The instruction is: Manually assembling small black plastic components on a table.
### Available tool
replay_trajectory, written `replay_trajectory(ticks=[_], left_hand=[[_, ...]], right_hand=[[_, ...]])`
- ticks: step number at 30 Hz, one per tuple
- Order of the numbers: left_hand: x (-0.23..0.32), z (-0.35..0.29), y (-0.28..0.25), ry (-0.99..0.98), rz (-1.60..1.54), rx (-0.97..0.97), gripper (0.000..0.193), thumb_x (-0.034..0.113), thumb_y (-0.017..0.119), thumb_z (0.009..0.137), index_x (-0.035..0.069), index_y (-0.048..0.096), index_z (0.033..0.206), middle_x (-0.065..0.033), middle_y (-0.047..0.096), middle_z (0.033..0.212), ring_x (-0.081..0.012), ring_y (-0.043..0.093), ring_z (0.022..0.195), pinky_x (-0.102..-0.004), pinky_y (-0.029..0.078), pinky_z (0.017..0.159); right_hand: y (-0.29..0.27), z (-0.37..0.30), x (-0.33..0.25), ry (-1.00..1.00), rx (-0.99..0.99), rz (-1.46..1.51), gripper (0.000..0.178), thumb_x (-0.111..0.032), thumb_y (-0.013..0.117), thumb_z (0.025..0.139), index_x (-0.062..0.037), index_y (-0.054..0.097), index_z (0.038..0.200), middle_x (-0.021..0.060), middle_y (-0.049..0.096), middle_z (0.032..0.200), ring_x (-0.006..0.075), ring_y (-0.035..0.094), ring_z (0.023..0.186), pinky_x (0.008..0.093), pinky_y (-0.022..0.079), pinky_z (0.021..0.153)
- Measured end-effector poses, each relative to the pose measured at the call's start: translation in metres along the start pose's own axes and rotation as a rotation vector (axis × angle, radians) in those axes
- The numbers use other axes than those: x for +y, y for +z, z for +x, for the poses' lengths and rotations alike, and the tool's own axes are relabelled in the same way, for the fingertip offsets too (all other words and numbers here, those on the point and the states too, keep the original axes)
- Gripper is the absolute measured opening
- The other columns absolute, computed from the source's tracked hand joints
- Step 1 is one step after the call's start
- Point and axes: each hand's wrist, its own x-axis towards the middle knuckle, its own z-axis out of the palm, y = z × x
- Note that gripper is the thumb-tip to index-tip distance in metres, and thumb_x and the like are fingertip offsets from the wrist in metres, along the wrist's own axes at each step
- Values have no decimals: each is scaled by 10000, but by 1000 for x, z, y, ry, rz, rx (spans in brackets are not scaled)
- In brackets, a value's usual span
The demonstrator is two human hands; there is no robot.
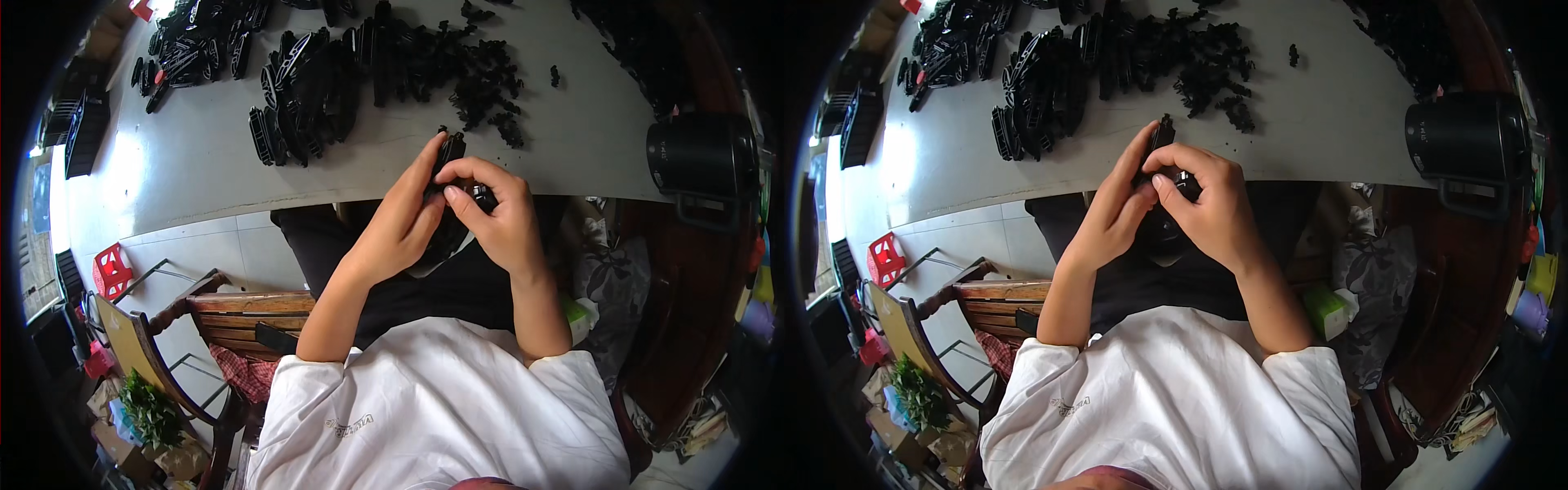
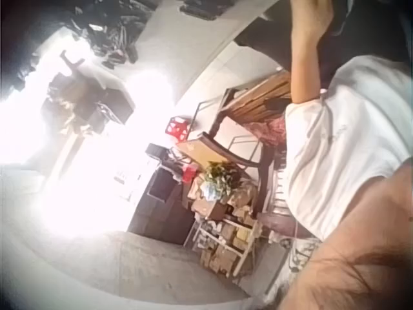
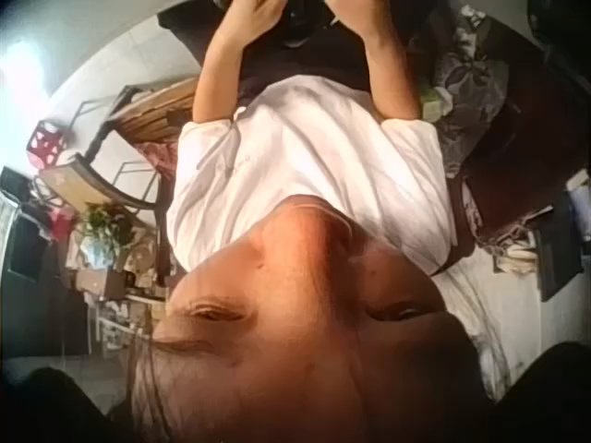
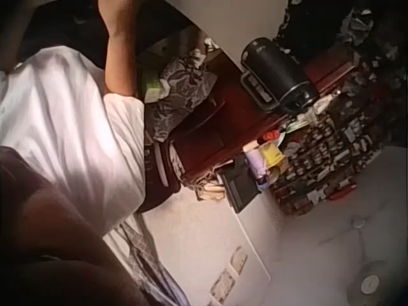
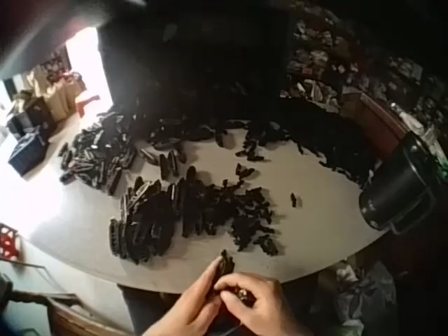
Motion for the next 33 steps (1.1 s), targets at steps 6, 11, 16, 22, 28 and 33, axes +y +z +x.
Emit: replay_trajectory(ticks=[6, 11, 16, 22, 28, 33], left_hand=[[3, -4, 8, 2, -31, 23, 628, -81, 440, 845, -6, 225, 1430, -203, 440, 1317, -284, 467, 1209, -311, 358, 990], [-1, -7, 9, 88, -10, -30, 626, -87, 431, 830, 6, 257, 1424, -213, 469, 1293, -306, 494, 1188, -307, 394, 952], [4, -8, 10, -57, -108, -86, 590, -56, 453, 827, 10, 321, 1398, -211, 507, 1243, -326, 513, 1151, -324, 390, 955], [-4, 30, -24, 389, 906, 330, 472, 38, 564, 783, 32, 491, 1249, -154, 503, 1192, -322, 472, 1098, -410, 384, 937], [-11, 42, -32, 317, 1300, 389, 401, 106, 625, 762, 44, 535, 1148, -106, 532, 1106, -271, 502, 1041, -365, 405, 881], [-11, 30, -34, 217, 1244, 445, 282, 87, 639, 754, 50, 549, 1018, -91, 515, 944, -261, 528, 873, -357, 433, 778]], right_hand=[[2, -5, -3, 82, 160, 134, 308, -26, 670, 782, -39, 531, 1056, 21, 573, 885, 46, 502, 679, 173, 408, 590], [4, -7, -4, 224, 260, 423, 257, -129, 728, 792, -36, 547, 950, 5, 561, 770, 42, 502, 638, 174, 395, 565], [-2, -11, -2, 304, 138, 544, 189, -125, 726, 779, -45, 565, 840, -34, 527, 668, 31, 443, 505, 168, 329, 458], [-11, 0, 17, 191, 323, 899, 178, -209, 537, 892, -36, 546, 853, 36, 547, 769, 103, 522, 607, 242, 415, 519], [2, 33, 13, 82, 204, -153, 196, -9, 608, 763, -53, 543, 943, 67, 594, 679, 193, 612, 598, 295, 483, 558], [11, 43, 15, 31, 61, -715, 215, -48, 696, 727, -59, 577, 905, 64, 626, 718, 179, 607, 617, 299, 459, 575]])
